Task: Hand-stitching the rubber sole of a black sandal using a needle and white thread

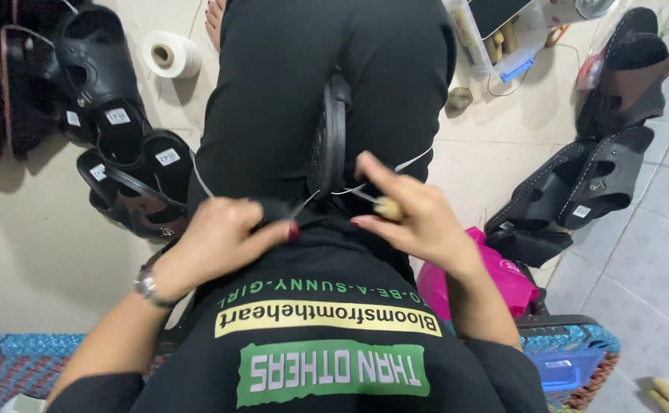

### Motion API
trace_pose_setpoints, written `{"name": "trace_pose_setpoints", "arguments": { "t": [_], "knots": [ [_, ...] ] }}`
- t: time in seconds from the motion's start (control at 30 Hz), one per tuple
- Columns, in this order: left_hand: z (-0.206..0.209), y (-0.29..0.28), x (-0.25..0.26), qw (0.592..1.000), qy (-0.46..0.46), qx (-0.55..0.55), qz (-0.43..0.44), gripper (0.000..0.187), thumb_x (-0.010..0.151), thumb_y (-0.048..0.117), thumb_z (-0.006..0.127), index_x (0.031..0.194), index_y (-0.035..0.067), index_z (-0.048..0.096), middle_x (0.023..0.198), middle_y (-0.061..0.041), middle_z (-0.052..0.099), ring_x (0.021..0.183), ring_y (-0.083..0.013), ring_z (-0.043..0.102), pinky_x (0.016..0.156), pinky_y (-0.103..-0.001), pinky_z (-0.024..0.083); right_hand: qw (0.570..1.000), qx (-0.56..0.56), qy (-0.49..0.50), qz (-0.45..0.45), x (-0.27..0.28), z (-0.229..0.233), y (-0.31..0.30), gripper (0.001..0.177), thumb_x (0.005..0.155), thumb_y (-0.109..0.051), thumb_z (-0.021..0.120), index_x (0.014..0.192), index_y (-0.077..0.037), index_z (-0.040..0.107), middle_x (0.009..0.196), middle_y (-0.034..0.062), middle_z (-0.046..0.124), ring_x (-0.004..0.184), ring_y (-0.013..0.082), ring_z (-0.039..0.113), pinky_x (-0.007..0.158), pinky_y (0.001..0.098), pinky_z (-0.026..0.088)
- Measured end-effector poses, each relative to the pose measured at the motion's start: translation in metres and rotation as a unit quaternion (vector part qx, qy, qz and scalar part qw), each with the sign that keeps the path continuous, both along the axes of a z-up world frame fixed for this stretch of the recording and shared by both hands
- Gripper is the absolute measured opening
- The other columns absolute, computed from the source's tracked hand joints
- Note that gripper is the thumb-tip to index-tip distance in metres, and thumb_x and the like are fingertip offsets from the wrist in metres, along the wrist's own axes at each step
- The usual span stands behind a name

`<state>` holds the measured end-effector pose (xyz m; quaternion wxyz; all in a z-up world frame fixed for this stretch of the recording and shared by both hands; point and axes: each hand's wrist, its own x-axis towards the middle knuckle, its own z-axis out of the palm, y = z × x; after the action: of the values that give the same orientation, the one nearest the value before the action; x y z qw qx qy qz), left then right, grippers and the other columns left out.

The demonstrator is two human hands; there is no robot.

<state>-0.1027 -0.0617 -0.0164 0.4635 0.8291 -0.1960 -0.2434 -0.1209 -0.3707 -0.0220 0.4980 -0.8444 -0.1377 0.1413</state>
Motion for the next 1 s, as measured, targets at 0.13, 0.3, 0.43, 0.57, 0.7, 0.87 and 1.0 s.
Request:
{"name": "trace_pose_setpoints", "arguments": {
  "t": [0.13, 0.3, 0.43, 0.57, 0.7, 0.87, 1.0],
  "knots": [
    [0.005, -0.002, 0.006, 0.93, 0.233, -0.28, 0.046, 0.032, 0.092, 0.013, 0.065, 0.123, 0.003, 0.071, 0.058, 0.0, 0.062, 0.058, -0.0079, 0.058, 0.055, -0.022, 0.049, 0.992, 0.115, 0.027, -0.052, -0.003, -0.017, 0.013, 0.006, 0.083, -0.013, 0.082, 0.088, -0.014, 0.079, 0.07, 0.0041, 0.063, 0.063, 0.0201, 0.062, 0.065, 0.0302, 0.053],
    [-0.041, -0.021, -0.001, 0.974, -0.205, 0.096, 0.01, 0.035, 0.095, 0.044, 0.068, 0.106, 0.014, 0.055, 0.083, -0.013, 0.052, 0.08, -0.0347, 0.061, 0.073, -0.043, 0.049, 0.893, 0.418, 0.124, -0.113, -0.005, -0.038, 0.027, 0.013, 0.085, -0.004, 0.073, 0.083, 0.007, 0.065, 0.059, 0.0193, 0.063, 0.043, 0.0186, 0.058, 0.041, 0.0253, 0.045],
    [-0.04, -0.023, -0.022, 0.997, -0.027, -0.041, -0.056, 0.049, 0.096, 0.028, 0.066, 0.054, 0.006, 0.054, 0.054, -0.011, 0.045, 0.054, -0.0355, 0.057, 0.05, -0.039, 0.043, 0.945, 0.218, 0.041, -0.239, 0.004, -0.057, 0.025, 0.015, 0.089, -0.009, 0.079, 0.078, -0.005, 0.069, 0.046, 0.0001, 0.055, 0.04, 0.0046, 0.045, 0.043, 0.0169, 0.036],
    [-0.028, 0.019, 0.003, 0.993, 0.068, -0.078, -0.054, 0.038, 0.093, 0.015, 0.067, 0.057, 0.004, 0.058, 0.055, -0.014, 0.049, 0.053, -0.0365, 0.057, 0.051, -0.042, 0.043, 0.928, 0.306, 0.07, -0.2, 0.001, -0.023, -0.001, 0.011, 0.087, -0.004, 0.076, 0.081, 0.001, 0.068, 0.056, 0.0119, 0.066, 0.048, 0.0128, 0.06, 0.053, 0.0219, 0.048],
    [-0.051, 0.107, 0.036, 0.962, -0.044, 0.255, 0.091, 0.025, 0.102, 0.022, 0.072, 0.089, 0.0, 0.072, 0.098, -0.013, 0.068, 0.077, -0.0262, 0.063, 0.075, -0.036, 0.053, 0.966, -0.226, -0.096, -0.087, 0.001, 0.032, -0.039, 0.048, 0.095, -0.004, 0.069, 0.141, -0.006, 0.055, 0.107, 0.0257, 0.054, 0.088, 0.0434, 0.051, 0.076, 0.0515, 0.041],
    [-0.011, 0.026, 0.05, 0.921, -0.258, 0.284, 0.065, 0.075, 0.091, 0.056, 0.09, 0.064, -0.007, 0.06, 0.087, -0.024, 0.064, 0.066, -0.0324, 0.05, 0.064, -0.042, 0.047, 0.947, -0.275, -0.118, 0.118, 0.002, 0.038, -0.004, 0.055, 0.09, -0.019, 0.067, 0.144, -0.027, 0.058, 0.071, 0.0019, 0.039, 0.051, 0.0195, 0.04, 0.047, 0.0341, 0.037],
    [-0.014, -0.027, 0.05, 0.968, -0.217, 0.102, -0.072, 0.108, 0.063, 0.056, 0.097, 0.152, 0.013, 0.052, 0.165, -0.022, 0.021, 0.154, -0.0459, 0.011, 0.125, -0.063, 0.009, 0.945, -0.271, -0.136, 0.12, 0.014, 0.037, 0.007, 0.05, 0.088, -0.016, 0.067, 0.138, -0.024, 0.064, 0.069, 0.002, 0.043, 0.051, 0.0183, 0.045, 0.045, 0.0334, 0.039]
  ]
}}
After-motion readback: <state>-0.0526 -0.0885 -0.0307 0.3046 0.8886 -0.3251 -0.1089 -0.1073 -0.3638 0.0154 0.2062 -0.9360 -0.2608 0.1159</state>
